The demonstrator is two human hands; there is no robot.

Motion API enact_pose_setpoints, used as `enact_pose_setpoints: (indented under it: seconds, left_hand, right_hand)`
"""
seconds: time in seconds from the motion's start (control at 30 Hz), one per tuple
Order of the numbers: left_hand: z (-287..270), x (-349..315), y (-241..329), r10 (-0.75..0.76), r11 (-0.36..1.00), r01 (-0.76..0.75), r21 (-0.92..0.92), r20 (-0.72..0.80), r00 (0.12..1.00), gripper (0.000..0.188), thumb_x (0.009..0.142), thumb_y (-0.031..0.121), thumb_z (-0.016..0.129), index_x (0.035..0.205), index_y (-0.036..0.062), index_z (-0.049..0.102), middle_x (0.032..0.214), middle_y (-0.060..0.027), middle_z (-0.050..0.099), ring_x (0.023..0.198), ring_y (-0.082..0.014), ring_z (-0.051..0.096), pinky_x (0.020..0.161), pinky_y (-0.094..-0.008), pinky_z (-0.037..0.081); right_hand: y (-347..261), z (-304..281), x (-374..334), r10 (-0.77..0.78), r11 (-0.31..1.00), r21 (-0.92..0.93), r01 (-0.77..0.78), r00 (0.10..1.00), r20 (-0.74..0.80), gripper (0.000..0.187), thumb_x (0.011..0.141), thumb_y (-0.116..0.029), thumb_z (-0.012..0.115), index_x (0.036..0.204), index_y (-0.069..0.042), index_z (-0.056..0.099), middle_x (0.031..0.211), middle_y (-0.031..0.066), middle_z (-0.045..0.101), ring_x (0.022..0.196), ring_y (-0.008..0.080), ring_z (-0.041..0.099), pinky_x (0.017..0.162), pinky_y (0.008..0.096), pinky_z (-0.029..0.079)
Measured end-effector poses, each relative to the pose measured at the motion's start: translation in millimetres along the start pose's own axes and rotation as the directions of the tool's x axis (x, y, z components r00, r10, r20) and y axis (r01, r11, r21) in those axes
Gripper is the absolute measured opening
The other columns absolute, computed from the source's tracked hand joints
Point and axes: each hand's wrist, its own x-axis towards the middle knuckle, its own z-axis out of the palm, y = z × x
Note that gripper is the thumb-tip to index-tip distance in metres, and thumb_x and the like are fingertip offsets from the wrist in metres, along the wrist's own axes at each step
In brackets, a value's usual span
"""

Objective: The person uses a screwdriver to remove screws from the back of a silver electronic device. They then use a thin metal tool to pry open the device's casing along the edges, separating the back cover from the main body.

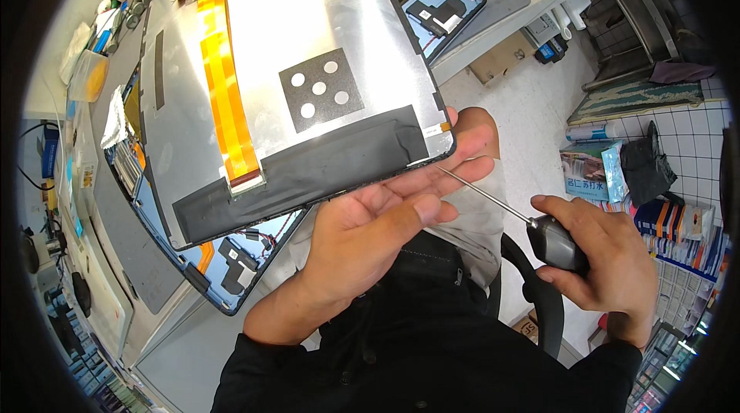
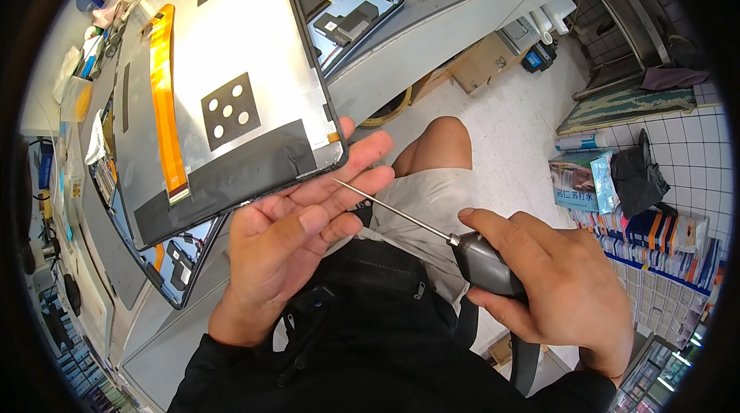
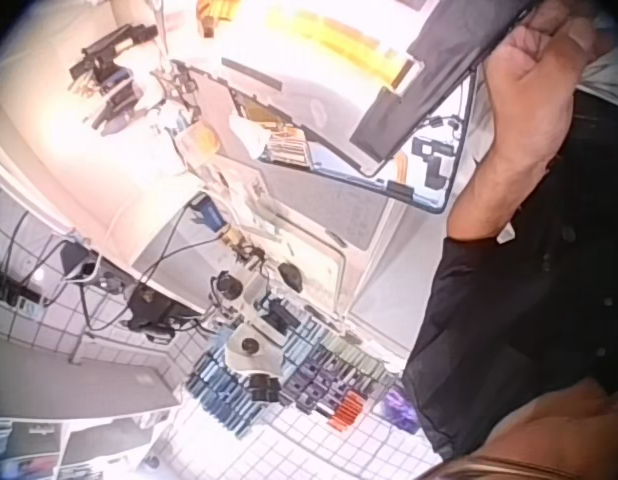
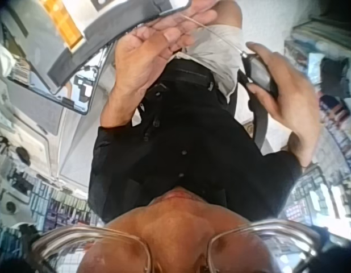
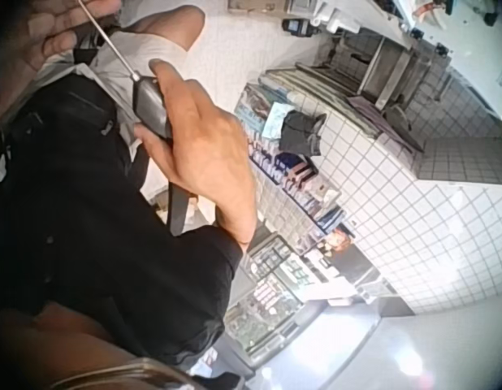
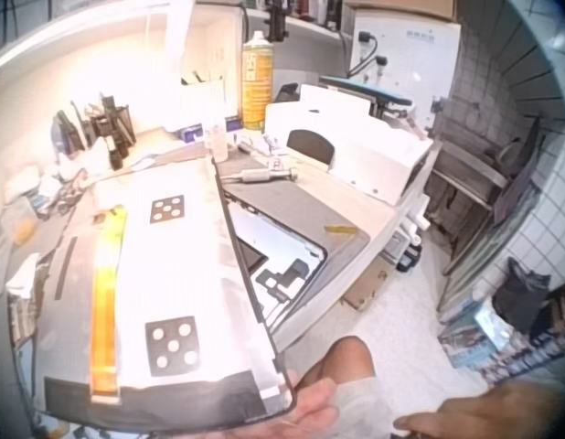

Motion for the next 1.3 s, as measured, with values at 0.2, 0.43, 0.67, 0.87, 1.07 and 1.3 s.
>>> enact_pose_setpoints:
  seconds: [0.2, 0.43, 0.67, 0.87, 1.07, 1.3]
  left_hand:
    - [1.3, -0.4, 0.0, -0.006, 1.000, 0.006, -0.009, -0.008, 1.000, 0.067, 0.092, 0.002, 0.053, 0.149, -0.0064, 0.020, 0.147, -0.0312, 0.036, 0.133, -0.0359, 0.046, 0.091, -0.0296, 0.053]
    - [1.5, -0.4, -0.9, 0.002, 1.000, -0.002, -0.022, -0.011, 1.000, 0.067, 0.092, 0.003, 0.053, 0.149, -0.0075, 0.019, 0.147, -0.0316, 0.036, 0.133, -0.0365, 0.046, 0.090, -0.0300, 0.053]
    - [0.5, -0.5, 1.0, 0.002, 1.000, -0.002, -0.002, -0.003, 1.000, 0.067, 0.092, 0.002, 0.053, 0.149, -0.0082, 0.019, 0.146, -0.0327, 0.036, 0.132, -0.0375, 0.046, 0.091, -0.0305, 0.053]
    - [1.2, -0.4, 2.2, -0.001, 1.000, 0.001, 0.011, 0.001, 1.000, 0.067, 0.092, 0.003, 0.053, 0.149, -0.0083, 0.019, 0.146, -0.0328, 0.036, 0.132, -0.0376, 0.047, 0.092, -0.0310, 0.053]
    - [1.7, -0.5, 2.1, 0.003, 1.000, -0.003, 0.007, -0.005, 1.000, 0.067, 0.092, 0.004, 0.054, 0.149, -0.0083, 0.020, 0.145, -0.0326, 0.037, 0.131, -0.0372, 0.047, 0.092, -0.0300, 0.053]
    - [2.2, -0.5, 2.8, -0.003, 1.000, 0.003, 0.024, -0.012, 1.000, 0.068, 0.092, 0.004, 0.055, 0.148, -0.0083, 0.020, 0.145, -0.0325, 0.038, 0.131, -0.0369, 0.048, 0.092, -0.0302, 0.053]
  right_hand:
    - [2.3, -0.6, -4.5, -0.019, 1.000, -0.001, 0.019, 0.997, -0.069, 0.065, 0.072, -0.029, 0.077, 0.130, -0.007, 0.056, 0.077, 0.0097, 0.057, 0.062, 0.0277, 0.058, 0.055, 0.0362, 0.045]
    - [1.6, -1.3, -4.1, 0.003, 1.000, 0.011, -0.002, 0.994, -0.113, 0.065, 0.071, -0.025, 0.078, 0.129, -0.007, 0.056, 0.078, 0.0117, 0.059, 0.061, 0.0292, 0.059, 0.055, 0.0368, 0.047]
    - [0.2, -2.9, -1.3, 0.001, 1.000, 0.011, 0.000, 0.996, -0.085, 0.065, 0.069, -0.022, 0.078, 0.128, -0.006, 0.056, 0.075, 0.0113, 0.058, 0.060, 0.0294, 0.058, 0.054, 0.0380, 0.046]
    - [-4.6, -5.0, -1.2, 0.028, 0.999, -0.033, -0.031, 0.995, -0.094, 0.064, 0.068, -0.022, 0.078, 0.127, -0.007, 0.058, 0.074, 0.0109, 0.057, 0.058, 0.0292, 0.057, 0.054, 0.0378, 0.045]
    - [-7.4, -7.4, -0.7, 0.025, 0.995, -0.096, -0.034, 0.996, -0.091, 0.064, 0.068, -0.022, 0.077, 0.127, -0.007, 0.058, 0.075, 0.0108, 0.057, 0.059, 0.0286, 0.058, 0.054, 0.0378, 0.046]
    - [-8.0, -6.9, -2.5, 0.077, 0.994, -0.078, -0.081, 0.996, -0.051, 0.068, 0.063, -0.026, 0.078, 0.124, -0.006, 0.059, 0.080, 0.0133, 0.062, 0.066, 0.0308, 0.061, 0.059, 0.0383, 0.046]
